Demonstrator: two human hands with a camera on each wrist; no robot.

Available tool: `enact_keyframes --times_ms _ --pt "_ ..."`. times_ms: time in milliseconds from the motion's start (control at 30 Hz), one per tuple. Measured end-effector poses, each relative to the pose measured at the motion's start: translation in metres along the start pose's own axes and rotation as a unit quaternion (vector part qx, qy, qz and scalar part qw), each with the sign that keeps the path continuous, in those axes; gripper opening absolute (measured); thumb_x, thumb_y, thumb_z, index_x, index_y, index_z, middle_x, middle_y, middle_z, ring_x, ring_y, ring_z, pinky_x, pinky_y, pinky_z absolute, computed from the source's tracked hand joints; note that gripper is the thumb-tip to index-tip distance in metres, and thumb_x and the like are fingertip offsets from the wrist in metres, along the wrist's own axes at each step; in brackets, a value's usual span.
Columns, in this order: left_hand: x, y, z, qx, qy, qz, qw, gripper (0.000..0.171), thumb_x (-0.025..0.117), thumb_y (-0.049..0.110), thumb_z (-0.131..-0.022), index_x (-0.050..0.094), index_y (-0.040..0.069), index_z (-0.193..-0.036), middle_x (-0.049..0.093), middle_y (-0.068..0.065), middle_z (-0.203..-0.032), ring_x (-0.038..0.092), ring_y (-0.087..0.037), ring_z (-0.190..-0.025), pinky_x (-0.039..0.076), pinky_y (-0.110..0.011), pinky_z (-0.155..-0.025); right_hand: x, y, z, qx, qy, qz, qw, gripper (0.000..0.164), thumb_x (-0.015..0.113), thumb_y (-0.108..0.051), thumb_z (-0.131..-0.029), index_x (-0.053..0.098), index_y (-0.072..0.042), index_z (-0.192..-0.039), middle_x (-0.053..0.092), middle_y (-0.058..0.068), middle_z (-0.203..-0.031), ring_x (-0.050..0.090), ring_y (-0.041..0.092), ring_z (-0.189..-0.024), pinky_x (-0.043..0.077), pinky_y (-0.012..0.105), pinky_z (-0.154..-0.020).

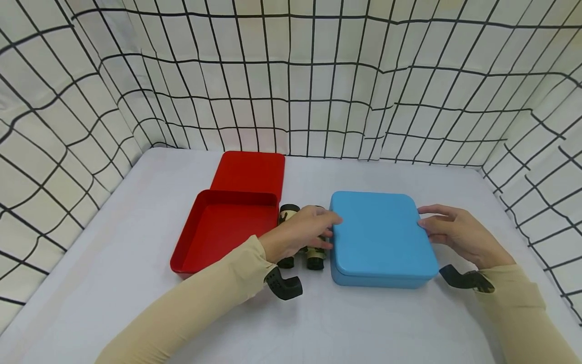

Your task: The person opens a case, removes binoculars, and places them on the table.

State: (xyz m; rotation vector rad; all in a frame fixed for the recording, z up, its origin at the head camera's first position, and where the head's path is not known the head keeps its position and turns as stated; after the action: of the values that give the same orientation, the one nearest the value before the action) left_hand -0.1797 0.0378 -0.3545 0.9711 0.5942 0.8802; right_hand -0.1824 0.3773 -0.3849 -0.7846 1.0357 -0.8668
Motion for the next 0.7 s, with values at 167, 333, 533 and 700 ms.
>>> enact_keyframes --times_ms 167,333,533,700 --pt "-0.0005 0.0005 -0.0002 -0.003 -0.002 -0.004 1.0 0.065 0.055 0.033 -0.105 0.035 0.002 -0.157 0.051 -0.016 -0.151 0.059 -0.03 -0.129 0.059 -0.04 -0.099 -0.0003 -0.0009 -0.0001 -0.001 0.001 -0.004 1.0 0.069 0.066 -0.029 -0.102 0.035 0.003 -0.155 0.07 -0.014 -0.102 0.071 0.005 -0.09 0.06 0.021 -0.082" --pt "-0.0012 0.0009 0.0004 -0.003 -0.001 -0.002 1.0 0.064 0.055 0.033 -0.105 0.035 0.002 -0.157 0.051 -0.017 -0.15 0.06 -0.031 -0.128 0.059 -0.041 -0.099 0.0002 -0.0011 0.001 -0.001 0.004 -0.001 1.0 0.07 0.067 -0.031 -0.101 0.036 0.002 -0.154 0.069 -0.014 -0.103 0.071 0.006 -0.091 0.06 0.021 -0.083" --pt "-0.003 0.0032 0.002 0.002 0.004 0.012 0.9999 0.063 0.057 0.031 -0.104 0.036 0.002 -0.156 0.053 -0.017 -0.148 0.061 -0.031 -0.129 0.058 -0.042 -0.101 -0.0014 -0.0016 0.0009 -0.004 0.006 -0.016 1.0 0.07 0.066 -0.031 -0.102 0.036 0.003 -0.154 0.071 -0.018 -0.104 0.072 0.005 -0.093 0.06 0.021 -0.084" --pt "-0.0027 0.0027 0.001 0.005 0.003 0.013 0.9999 0.062 0.057 0.032 -0.105 0.037 0.003 -0.156 0.053 -0.017 -0.148 0.06 -0.031 -0.13 0.057 -0.043 -0.103 -0.0022 -0.0006 0.001 -0.002 0.003 -0.037 0.999 0.064 0.066 -0.029 -0.102 0.038 0.001 -0.152 0.072 -0.018 -0.103 0.073 0.005 -0.092 0.061 0.021 -0.084"
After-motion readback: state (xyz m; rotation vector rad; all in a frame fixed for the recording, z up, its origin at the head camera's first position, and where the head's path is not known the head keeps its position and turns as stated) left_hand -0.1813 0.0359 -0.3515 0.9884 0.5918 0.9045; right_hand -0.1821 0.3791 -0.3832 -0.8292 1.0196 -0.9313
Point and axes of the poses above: each hand's wrist, its own z-axis away from the middle knuckle, its own x-axis out of the palm, y = z × x, the point moved 4 cm from there along -z, towards the middle knuckle
